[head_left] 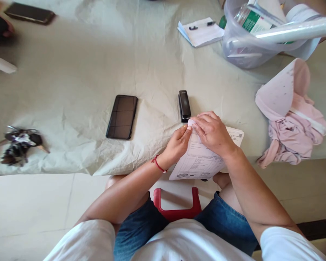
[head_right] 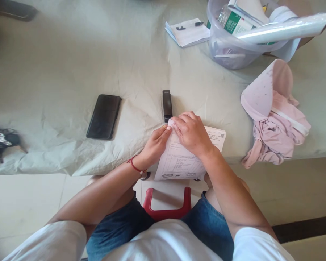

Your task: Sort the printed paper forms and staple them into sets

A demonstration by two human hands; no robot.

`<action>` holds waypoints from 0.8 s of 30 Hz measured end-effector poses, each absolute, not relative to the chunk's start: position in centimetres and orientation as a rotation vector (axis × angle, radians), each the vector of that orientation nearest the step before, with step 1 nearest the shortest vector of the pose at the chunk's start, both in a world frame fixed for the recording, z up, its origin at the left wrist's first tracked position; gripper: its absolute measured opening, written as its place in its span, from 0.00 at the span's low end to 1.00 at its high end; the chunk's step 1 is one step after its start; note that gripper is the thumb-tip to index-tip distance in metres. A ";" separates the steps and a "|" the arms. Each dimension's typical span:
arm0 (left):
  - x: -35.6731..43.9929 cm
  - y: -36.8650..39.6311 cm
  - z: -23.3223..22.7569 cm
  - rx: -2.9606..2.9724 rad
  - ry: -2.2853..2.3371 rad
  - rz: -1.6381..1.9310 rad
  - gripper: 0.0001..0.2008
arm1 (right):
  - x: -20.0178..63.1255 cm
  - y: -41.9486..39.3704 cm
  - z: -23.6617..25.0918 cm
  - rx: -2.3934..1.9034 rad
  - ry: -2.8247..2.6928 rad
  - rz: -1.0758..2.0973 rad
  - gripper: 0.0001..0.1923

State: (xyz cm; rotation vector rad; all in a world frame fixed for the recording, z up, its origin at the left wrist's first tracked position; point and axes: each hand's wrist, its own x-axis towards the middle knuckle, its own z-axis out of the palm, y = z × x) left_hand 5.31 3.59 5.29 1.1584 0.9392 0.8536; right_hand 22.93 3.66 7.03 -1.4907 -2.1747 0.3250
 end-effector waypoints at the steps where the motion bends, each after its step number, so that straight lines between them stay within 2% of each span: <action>1: 5.3 3.6 5.3 1.163 0.934 0.853 0.19 | 23.1 3.7 7.2 -1.494 -2.159 0.334 0.21; 6: 4.5 4.2 6.1 1.117 0.936 0.898 0.21 | 25.8 4.2 8.4 -1.574 -1.915 0.282 0.21; 10: 3.4 5.2 7.0 1.018 0.977 1.009 0.22 | 29.0 4.3 8.2 -1.722 -1.424 0.336 0.27; 12: 3.1 5.7 7.2 0.976 1.006 1.055 0.20 | 30.0 4.3 7.8 -1.705 -1.167 0.459 0.29; 18: 2.7 6.7 6.5 0.898 1.036 1.195 0.18 | 29.5 3.7 8.5 -1.465 -0.926 1.283 0.30; 21: 2.6 7.1 6.2 0.923 1.104 1.221 0.17 | 28.6 3.1 9.0 -1.405 -0.925 1.345 0.24; 24: 2.2 7.5 6.5 0.917 1.055 1.215 0.17 | 28.3 3.0 8.7 -1.409 -0.946 1.308 0.22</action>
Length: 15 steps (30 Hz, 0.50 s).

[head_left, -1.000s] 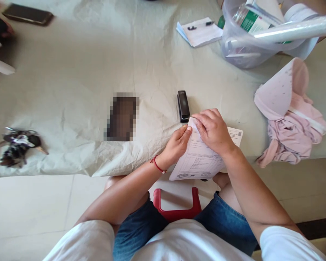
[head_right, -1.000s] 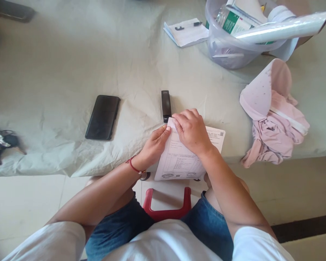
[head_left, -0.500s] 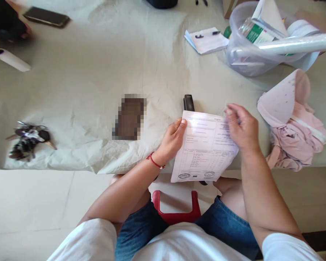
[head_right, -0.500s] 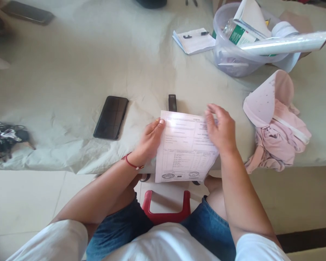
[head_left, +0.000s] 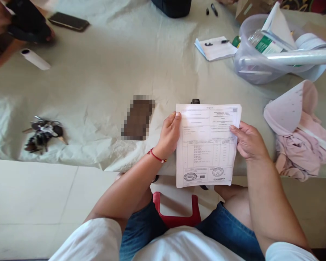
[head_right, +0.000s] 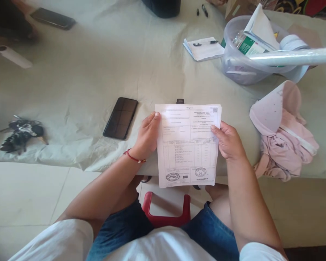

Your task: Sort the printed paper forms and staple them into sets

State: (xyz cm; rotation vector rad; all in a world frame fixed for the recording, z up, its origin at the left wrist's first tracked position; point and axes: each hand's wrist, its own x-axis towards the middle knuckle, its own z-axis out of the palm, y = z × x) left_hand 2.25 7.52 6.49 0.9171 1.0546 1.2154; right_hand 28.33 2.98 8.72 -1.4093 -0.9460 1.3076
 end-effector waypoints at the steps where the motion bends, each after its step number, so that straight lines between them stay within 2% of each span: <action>1: 2.1 7.6 6.7 0.901 1.010 1.216 0.17 | 28.4 3.0 8.6 -1.411 -0.946 1.317 0.22; 3: 1.8 7.8 7.1 0.869 0.913 1.194 0.20 | 28.5 3.0 8.3 -1.410 -0.942 1.377 0.21; 6: 1.4 8.1 7.7 0.848 0.812 1.130 0.33 | 28.6 3.1 8.1 -1.411 -0.920 1.455 0.20; 7: 1.3 8.2 7.8 0.844 0.793 1.112 0.33 | 28.6 3.1 8.0 -1.417 -0.906 1.467 0.20; 15: 1.1 9.0 7.2 0.758 0.958 1.079 0.18 | 27.4 4.0 7.7 -1.467 -0.902 1.446 0.24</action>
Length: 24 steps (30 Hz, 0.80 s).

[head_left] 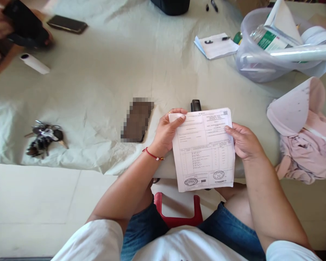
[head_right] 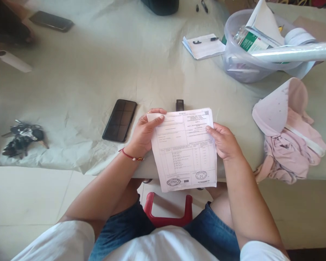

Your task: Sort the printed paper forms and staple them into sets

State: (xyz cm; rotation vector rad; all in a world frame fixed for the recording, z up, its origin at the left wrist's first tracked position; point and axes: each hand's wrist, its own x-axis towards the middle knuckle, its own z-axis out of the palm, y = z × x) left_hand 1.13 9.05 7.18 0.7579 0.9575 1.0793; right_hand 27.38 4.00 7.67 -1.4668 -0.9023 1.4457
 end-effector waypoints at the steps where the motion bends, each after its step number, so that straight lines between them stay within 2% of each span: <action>1: 1.2 9.1 7.1 0.769 0.989 1.092 0.17 | 27.3 4.1 7.6 -1.476 -0.922 1.427 0.24; 6: 1.6 8.9 7.0 0.860 1.083 1.131 0.19 | 27.7 4.0 7.2 -1.529 -0.979 1.317 0.24; 14: 0.6 9.9 6.7 1.014 1.241 0.974 0.07 | 30.0 3.6 6.6 -1.608 -1.011 1.181 0.22; 24: 0.5 9.5 8.8 1.152 1.320 0.739 0.11 | 31.7 2.7 6.9 -1.652 -1.062 1.360 0.23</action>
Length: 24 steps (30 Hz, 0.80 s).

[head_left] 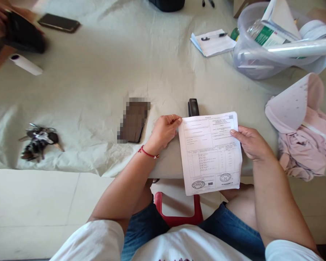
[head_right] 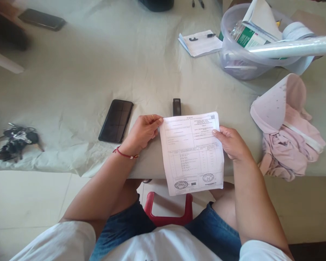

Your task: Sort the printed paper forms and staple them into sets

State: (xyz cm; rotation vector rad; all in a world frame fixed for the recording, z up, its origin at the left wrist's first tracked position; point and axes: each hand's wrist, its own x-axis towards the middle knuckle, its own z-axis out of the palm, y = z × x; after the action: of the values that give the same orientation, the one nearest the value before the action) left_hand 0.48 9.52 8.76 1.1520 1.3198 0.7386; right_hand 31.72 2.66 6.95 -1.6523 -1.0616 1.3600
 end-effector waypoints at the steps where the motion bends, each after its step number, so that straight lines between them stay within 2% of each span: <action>1: 0.3 9.6 8.7 1.175 1.296 0.744 0.11 | 32.0 2.5 7.2 -1.647 -1.068 1.373 0.23; 8: -1.2 10.3 7.8 1.382 1.151 0.441 0.08 | 34.8 1.5 8.3 -1.683 -1.034 1.555 0.24; 13: -0.4 10.4 7.6 1.279 1.278 0.547 0.06 | 35.4 1.3 7.6 -1.711 -0.994 1.622 0.25; 17: 0.2 10.1 7.4 1.221 1.250 0.606 0.09 | 34.6 1.3 7.8 -1.669 -0.997 1.635 0.23; 22: -0.3 9.9 7.3 1.294 1.073 0.459 0.21 | 33.8 1.5 8.2 -1.620 -0.981 1.614 0.24; 24: -0.7 10.1 7.3 1.362 1.061 0.401 0.20 | 33.8 1.6 8.1 -1.632 -0.979 1.583 0.24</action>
State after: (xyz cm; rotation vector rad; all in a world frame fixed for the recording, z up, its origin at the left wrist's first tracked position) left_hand -0.66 10.10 7.33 1.3619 1.0609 0.4007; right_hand 33.75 1.63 8.06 -1.6316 -0.9792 1.5828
